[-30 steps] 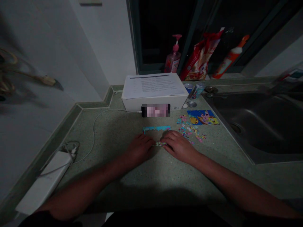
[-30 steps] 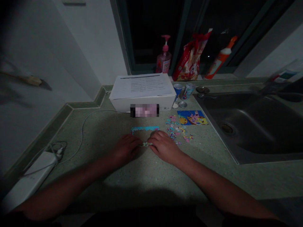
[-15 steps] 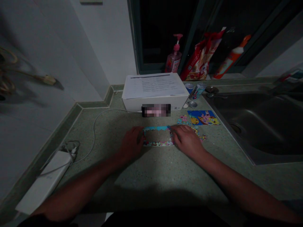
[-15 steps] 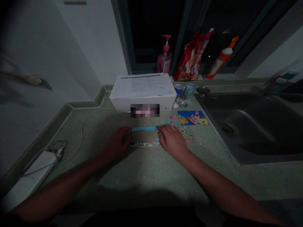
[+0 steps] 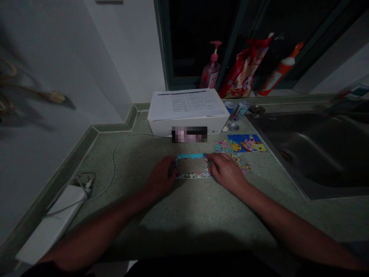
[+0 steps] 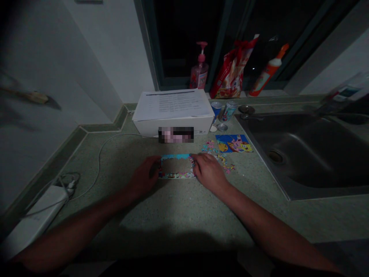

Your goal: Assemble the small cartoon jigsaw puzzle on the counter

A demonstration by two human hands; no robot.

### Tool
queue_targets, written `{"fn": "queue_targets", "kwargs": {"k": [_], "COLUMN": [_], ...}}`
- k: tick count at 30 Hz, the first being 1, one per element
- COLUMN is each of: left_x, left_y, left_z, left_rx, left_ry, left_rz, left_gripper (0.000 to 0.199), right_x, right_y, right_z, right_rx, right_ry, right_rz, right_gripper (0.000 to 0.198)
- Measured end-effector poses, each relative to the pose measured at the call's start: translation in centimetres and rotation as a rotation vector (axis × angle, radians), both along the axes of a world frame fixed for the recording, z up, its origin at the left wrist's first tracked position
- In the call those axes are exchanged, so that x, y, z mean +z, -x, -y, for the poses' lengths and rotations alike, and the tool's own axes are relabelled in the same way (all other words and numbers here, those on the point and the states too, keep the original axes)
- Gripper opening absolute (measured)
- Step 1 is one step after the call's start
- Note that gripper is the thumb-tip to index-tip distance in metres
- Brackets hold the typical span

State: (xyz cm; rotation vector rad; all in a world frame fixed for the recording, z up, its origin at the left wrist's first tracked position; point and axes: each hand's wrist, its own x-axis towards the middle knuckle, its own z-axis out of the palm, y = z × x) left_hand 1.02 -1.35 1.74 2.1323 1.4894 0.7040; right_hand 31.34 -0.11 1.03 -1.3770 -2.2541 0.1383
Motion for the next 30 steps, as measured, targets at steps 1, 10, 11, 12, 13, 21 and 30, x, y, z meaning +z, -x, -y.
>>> {"fn": "queue_targets", "kwargs": {"k": [1,10,11,12,13,21,30], "left_x": [0.0,-0.4,-0.6,-0.7,-0.8,-0.9,-0.7], "left_y": [0.0,0.1,0.2,0.2,0.2,0.3,0.0], "left_z": [0.0,-0.2,-0.3,-0.3,-0.4,-0.6,-0.5], "left_rx": [0.000,0.028,0.029,0.029,0.028,0.017,0.040], "left_ry": [-0.002,-0.042,-0.044,-0.045,-0.045,-0.042,-0.060], "left_rz": [-0.006,-0.034,-0.030,-0.025,-0.018,-0.019,-0.026], "left_gripper": [0.046,0.051,0.052,0.053,0.055,0.055,0.055], "right_x": [0.0,0.3,0.2,0.1,0.0,-0.4,-0.5], "right_y": [0.0,0.0,0.0,0.0,-0.1,-0.1,-0.1], "right_z": [0.0,0.1,0.1,0.1,0.1,0.2,0.4], "right_rx": [0.003,0.012,0.015,0.019,0.022,0.041,0.041], "right_ry": [-0.003,0.012,0.006,-0.002,-0.011,-0.017,-0.025], "right_rz": [-0.001,-0.024,-0.024,-0.026,-0.030,-0.052,-0.056], "right_gripper": [0.039,0.044,0.043,0.043,0.043,0.042,0.043]}}
